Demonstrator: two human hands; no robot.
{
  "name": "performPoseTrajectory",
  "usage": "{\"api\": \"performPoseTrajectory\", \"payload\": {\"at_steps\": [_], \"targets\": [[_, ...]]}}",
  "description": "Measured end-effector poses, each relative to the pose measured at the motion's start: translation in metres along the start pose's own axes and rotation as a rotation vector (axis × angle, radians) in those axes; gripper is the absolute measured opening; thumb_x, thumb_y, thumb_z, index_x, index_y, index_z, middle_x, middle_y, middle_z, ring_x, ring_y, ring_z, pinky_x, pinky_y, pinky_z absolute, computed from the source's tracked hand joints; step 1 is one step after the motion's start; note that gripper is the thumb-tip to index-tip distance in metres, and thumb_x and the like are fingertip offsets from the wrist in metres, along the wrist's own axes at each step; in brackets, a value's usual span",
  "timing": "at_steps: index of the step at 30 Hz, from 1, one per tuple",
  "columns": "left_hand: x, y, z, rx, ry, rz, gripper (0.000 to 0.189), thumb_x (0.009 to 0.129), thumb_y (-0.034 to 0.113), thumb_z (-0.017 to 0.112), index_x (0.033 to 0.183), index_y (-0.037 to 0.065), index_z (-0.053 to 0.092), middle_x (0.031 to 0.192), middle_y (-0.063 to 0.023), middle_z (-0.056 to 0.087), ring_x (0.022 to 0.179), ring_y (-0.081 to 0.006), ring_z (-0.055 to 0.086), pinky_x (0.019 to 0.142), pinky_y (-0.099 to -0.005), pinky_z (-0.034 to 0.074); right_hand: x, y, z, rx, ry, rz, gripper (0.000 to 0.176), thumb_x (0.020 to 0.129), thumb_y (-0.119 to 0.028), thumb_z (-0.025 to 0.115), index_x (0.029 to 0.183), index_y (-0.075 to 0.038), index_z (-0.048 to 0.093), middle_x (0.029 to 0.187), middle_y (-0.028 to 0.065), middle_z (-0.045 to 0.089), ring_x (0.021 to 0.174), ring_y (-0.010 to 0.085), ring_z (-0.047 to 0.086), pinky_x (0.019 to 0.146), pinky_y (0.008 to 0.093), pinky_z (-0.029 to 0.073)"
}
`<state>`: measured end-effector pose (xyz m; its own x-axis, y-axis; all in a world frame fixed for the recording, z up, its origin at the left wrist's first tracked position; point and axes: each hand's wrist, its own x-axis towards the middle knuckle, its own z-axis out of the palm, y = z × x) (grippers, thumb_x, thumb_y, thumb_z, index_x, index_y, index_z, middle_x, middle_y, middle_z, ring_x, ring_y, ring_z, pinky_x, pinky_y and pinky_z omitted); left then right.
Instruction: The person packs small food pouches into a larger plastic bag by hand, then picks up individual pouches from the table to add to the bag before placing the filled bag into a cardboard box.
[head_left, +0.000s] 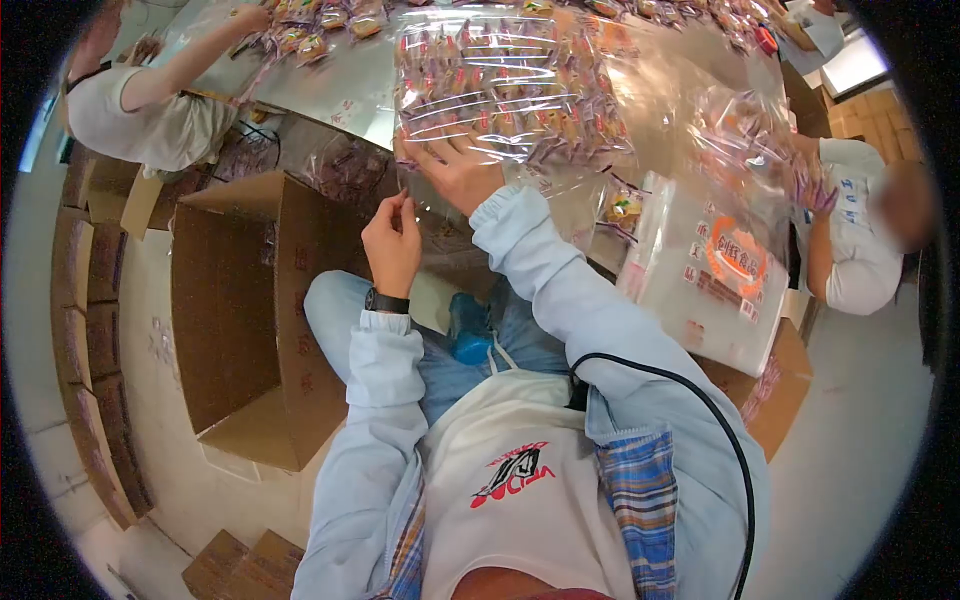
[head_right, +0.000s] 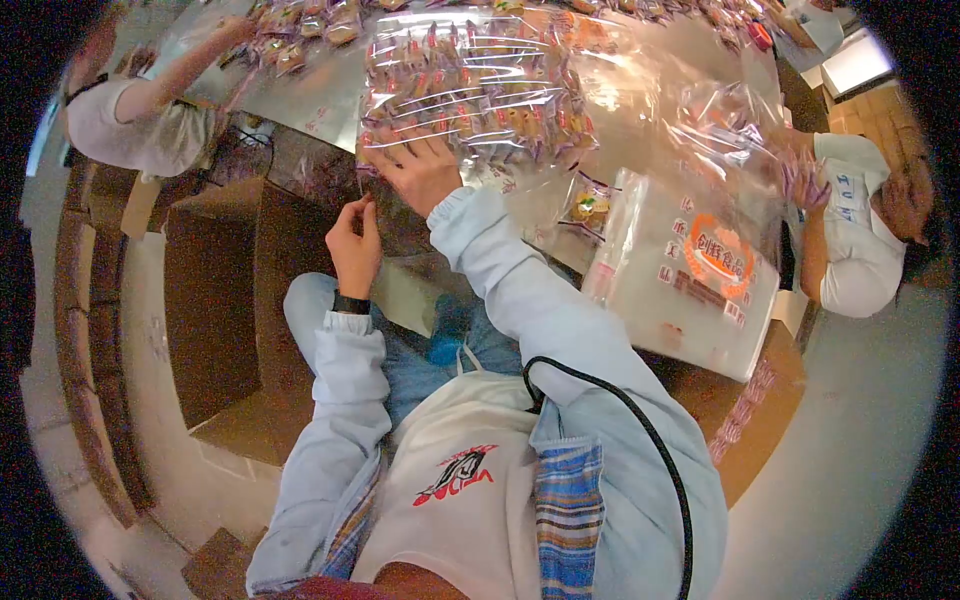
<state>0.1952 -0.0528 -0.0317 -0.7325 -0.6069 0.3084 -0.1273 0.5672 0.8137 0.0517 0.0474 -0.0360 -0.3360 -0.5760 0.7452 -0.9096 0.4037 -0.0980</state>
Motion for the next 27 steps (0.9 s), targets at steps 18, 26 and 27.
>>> {"api": "performPoseTrajectory", "payload": {"at_steps": [18,26,27], "targets": [[-0.018,-0.013,-0.020,-0.101,-0.094,-0.149,0.024,0.098,0.018,0.071,0.111,-0.002,0.074,0.086,-0.0065,0.075,0.076,-0.0096,0.066,0.071,-0.0267,0.053,-0.002,0.000,-0.039,-0.259,-0.194,0.144,0.066,0.084,-0.041,0.077,0.142,-0.015,0.057,0.143,0.0136,0.057,0.134,0.0395,0.050,0.114,0.0629,0.032],[-0.027,-0.016,-0.014,-0.192,-0.059,-0.145,0.022,0.099,0.016,0.069,0.110,-0.002,0.074,0.088,-0.0068,0.076,0.079,-0.0096,0.068,0.074,-0.0262,0.053,-0.014,0.018,-0.018,-0.472,-0.241,0.092,0.065,0.084,-0.023,0.072,0.146,-0.013,0.053,0.137,0.0079,0.063,0.129,0.0330,0.057,0.112,0.0571,0.035],[-0.027,-0.015,-0.013,-0.206,-0.049,-0.142,0.022,0.099,0.016,0.069,0.110,-0.002,0.074,0.089,-0.0070,0.076,0.079,-0.0098,0.068,0.074,-0.0264,0.053,-0.019,0.023,-0.017,-0.417,-0.232,0.101,0.065,0.085,-0.024,0.073,0.146,-0.015,0.054,0.137,0.0076,0.062,0.130,0.0323,0.056,0.112,0.0580,0.035]]}}
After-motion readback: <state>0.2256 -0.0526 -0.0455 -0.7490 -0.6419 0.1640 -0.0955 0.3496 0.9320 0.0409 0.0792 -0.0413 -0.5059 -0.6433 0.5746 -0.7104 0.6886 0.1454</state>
